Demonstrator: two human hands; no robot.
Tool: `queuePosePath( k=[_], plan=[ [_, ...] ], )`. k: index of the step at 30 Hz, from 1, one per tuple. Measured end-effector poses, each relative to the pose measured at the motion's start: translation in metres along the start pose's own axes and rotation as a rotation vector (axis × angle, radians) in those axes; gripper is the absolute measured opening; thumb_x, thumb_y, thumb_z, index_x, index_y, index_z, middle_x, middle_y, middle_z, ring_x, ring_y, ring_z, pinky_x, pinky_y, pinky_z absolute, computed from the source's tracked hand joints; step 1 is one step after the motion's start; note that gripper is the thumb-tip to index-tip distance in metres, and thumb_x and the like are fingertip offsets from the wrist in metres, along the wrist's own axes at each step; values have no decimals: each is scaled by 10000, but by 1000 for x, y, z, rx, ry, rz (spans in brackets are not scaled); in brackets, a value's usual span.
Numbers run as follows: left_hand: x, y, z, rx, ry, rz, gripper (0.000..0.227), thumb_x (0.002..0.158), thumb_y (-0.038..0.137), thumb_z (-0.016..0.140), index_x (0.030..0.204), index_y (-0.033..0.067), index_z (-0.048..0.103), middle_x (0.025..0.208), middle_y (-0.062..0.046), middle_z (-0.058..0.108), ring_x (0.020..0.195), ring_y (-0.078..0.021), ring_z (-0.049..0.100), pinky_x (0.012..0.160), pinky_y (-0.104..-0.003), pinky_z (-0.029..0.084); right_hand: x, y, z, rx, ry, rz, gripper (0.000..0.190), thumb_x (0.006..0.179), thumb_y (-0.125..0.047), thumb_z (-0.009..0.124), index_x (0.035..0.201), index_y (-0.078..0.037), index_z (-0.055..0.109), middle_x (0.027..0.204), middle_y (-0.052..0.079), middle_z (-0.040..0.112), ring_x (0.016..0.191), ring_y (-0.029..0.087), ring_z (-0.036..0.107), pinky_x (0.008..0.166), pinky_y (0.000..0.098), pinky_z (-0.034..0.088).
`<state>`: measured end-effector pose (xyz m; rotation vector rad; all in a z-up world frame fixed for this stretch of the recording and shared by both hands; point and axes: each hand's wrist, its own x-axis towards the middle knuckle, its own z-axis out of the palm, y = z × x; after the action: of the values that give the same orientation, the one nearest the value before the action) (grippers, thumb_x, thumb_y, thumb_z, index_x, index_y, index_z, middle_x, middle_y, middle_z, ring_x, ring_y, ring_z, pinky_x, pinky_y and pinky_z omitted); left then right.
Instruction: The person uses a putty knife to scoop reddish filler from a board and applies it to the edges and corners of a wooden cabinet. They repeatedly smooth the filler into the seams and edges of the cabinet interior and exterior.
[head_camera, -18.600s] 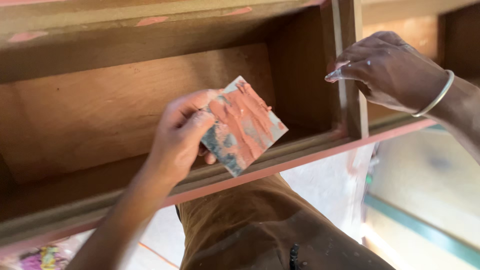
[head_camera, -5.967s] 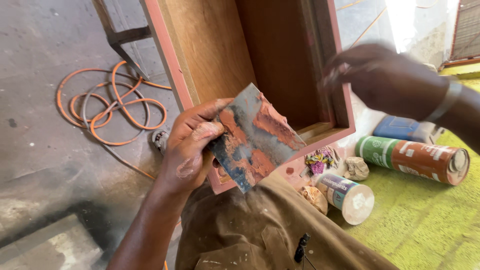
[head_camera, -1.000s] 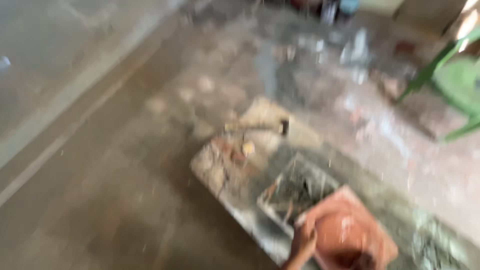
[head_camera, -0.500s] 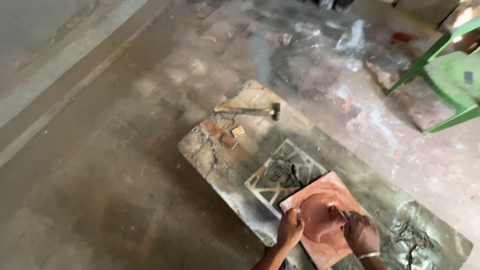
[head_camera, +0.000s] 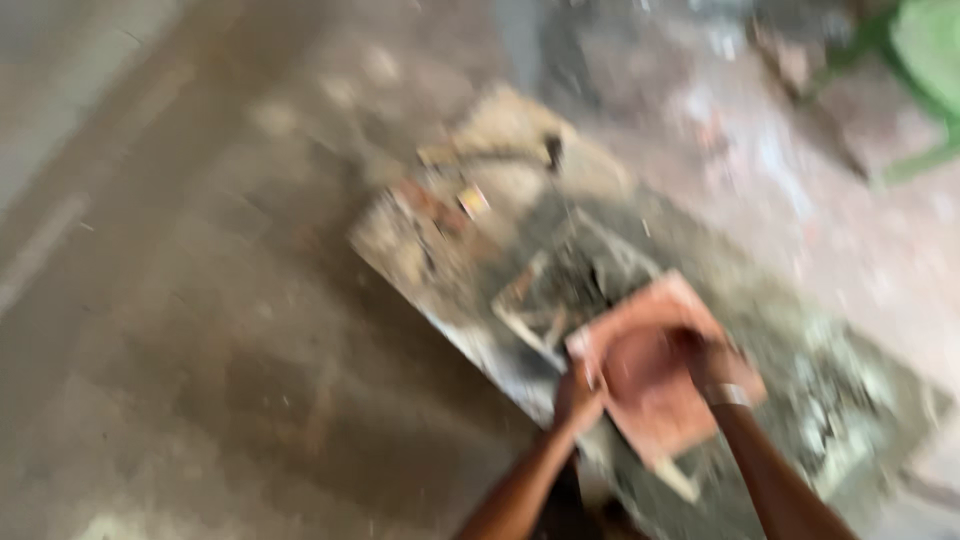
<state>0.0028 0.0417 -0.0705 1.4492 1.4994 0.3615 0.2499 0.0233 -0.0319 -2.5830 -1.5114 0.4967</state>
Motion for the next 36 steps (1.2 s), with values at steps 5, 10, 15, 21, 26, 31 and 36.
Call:
queuePosePath(
  k=[5, 10, 15, 21, 26, 31, 36],
  plan=[
    [2, -6, -15, -40, 183, 332, 434, 868, 54, 644, 1285, -9, 545, 1154, -290, 638, 1075, -473, 608, 889, -524, 505, 20, -16, 10, 38, 99, -221, 277, 881, -209, 601, 1099, -150, 761, 1051, 116, 749, 1028, 328, 678, 950, 460, 521],
    [-16, -11, -8, -84, 168, 297, 460, 864, -16, 589, 1323, 3, 552, 1232, -259, 627, 1149, -457, 592, 960, -496, 487, 1, -31, 23, -44, 74, -503, 327, 881, -193, 617, 1184, -140, 730, 1151, 95, 738, 1069, 292, 657, 970, 444, 494],
    [-17, -9, -11, -81, 164, 293, 479, 869, -32, 584, 1345, -2, 537, 1283, -247, 608, 1199, -441, 572, 1012, -483, 465, 4, -43, 7, -246, -107, -713, 281, 874, -235, 637, 1129, -170, 736, 1097, 75, 738, 1047, 254, 649, 924, 438, 499],
    [-22, -6, -14, -85, 162, 326, 517, 858, -27, 616, 1365, -3, 517, 1325, -250, 599, 1239, -427, 562, 1041, -475, 459, 22, -21, -17, -281, 11, -482, 261, 868, -218, 646, 1100, -144, 738, 1145, 45, 740, 1129, 255, 642, 951, 464, 484],
    [-20, -9, -17, -72, 123, 257, 590, 834, -96, 535, 1411, 21, 504, 1328, -253, 597, 1231, -434, 572, 1029, -475, 468, 9, -52, 12, -161, 57, -650, 328, 865, -147, 619, 1166, -189, 744, 1207, 25, 736, 1169, 220, 632, 969, 437, 458],
    [-25, -6, -24, -79, 191, 285, 607, 830, -105, 526, 1419, 36, 499, 1367, -228, 605, 1269, -412, 578, 1055, -462, 463, -19, -79, 8, -155, -106, -1085, 224, 835, -199, 640, 1016, -247, 762, 1124, -44, 745, 1113, 160, 629, 959, 436, 422],
    [-29, 6, -30, -86, 156, 239, 588, 850, -69, 567, 1423, 41, 488, 1371, -226, 596, 1269, -404, 581, 1037, -458, 478, -39, -66, -20, -518, -552, -1247, 115, 924, -261, 652, 876, -261, 757, 949, -80, 716, 1090, 136, 610, 1061, 363, 397]
  ],
)
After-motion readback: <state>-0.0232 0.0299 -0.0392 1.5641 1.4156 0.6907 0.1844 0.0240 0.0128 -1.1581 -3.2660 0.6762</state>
